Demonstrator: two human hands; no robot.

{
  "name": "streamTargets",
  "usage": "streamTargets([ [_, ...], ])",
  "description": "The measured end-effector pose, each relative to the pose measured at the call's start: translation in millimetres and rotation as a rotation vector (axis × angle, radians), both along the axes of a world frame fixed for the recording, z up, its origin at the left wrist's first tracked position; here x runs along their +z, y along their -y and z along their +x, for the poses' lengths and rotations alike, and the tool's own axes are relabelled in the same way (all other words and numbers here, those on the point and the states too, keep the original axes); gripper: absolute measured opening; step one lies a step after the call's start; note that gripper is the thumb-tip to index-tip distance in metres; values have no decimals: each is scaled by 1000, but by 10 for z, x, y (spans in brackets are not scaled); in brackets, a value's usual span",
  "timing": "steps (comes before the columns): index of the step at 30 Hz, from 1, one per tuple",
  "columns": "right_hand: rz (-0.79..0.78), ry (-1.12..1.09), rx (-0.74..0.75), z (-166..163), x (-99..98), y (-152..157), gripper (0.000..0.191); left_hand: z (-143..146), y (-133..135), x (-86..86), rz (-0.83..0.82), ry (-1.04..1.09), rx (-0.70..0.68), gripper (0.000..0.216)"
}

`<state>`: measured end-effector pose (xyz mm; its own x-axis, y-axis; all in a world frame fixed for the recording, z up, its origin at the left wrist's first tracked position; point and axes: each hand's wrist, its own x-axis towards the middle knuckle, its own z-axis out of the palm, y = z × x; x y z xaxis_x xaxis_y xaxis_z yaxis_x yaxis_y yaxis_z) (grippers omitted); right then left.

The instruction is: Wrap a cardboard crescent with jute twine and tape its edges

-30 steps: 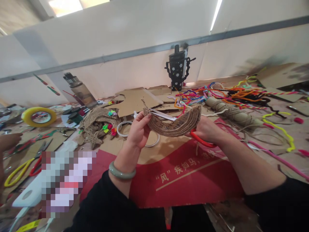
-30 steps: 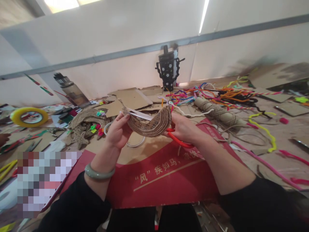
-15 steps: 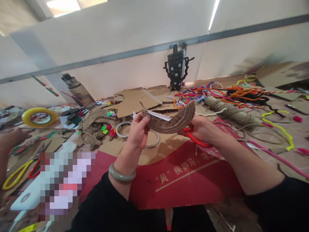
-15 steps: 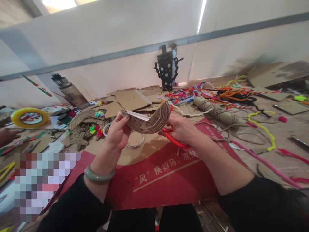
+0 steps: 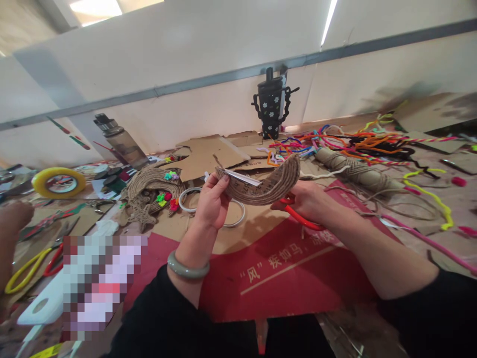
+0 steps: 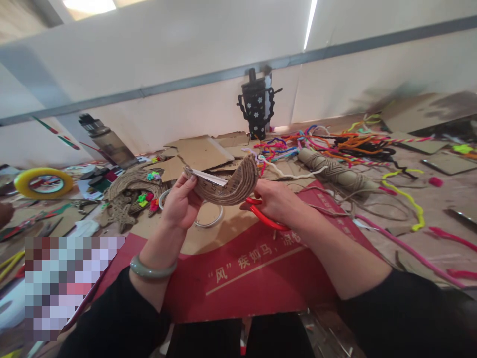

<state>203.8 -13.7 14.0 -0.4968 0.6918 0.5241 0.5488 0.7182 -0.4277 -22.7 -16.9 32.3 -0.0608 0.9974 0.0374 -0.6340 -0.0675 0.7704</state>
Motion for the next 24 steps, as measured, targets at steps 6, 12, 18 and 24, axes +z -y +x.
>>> streamTargets([
  [6,-23,30,-15,-5,17,13,19,5,6,9,23,0,-8,35],
  [12,-124,45,-41,-10,-24,23,27,9,4,0,1,4,-3,30],
  [18,-278,202,-257,18,85,9,35,16,22,8,-8,-40,-43,32],
  [24,-280,334,-340,187,186,29,32,44,85,38,-20,-121,-192,32],
])
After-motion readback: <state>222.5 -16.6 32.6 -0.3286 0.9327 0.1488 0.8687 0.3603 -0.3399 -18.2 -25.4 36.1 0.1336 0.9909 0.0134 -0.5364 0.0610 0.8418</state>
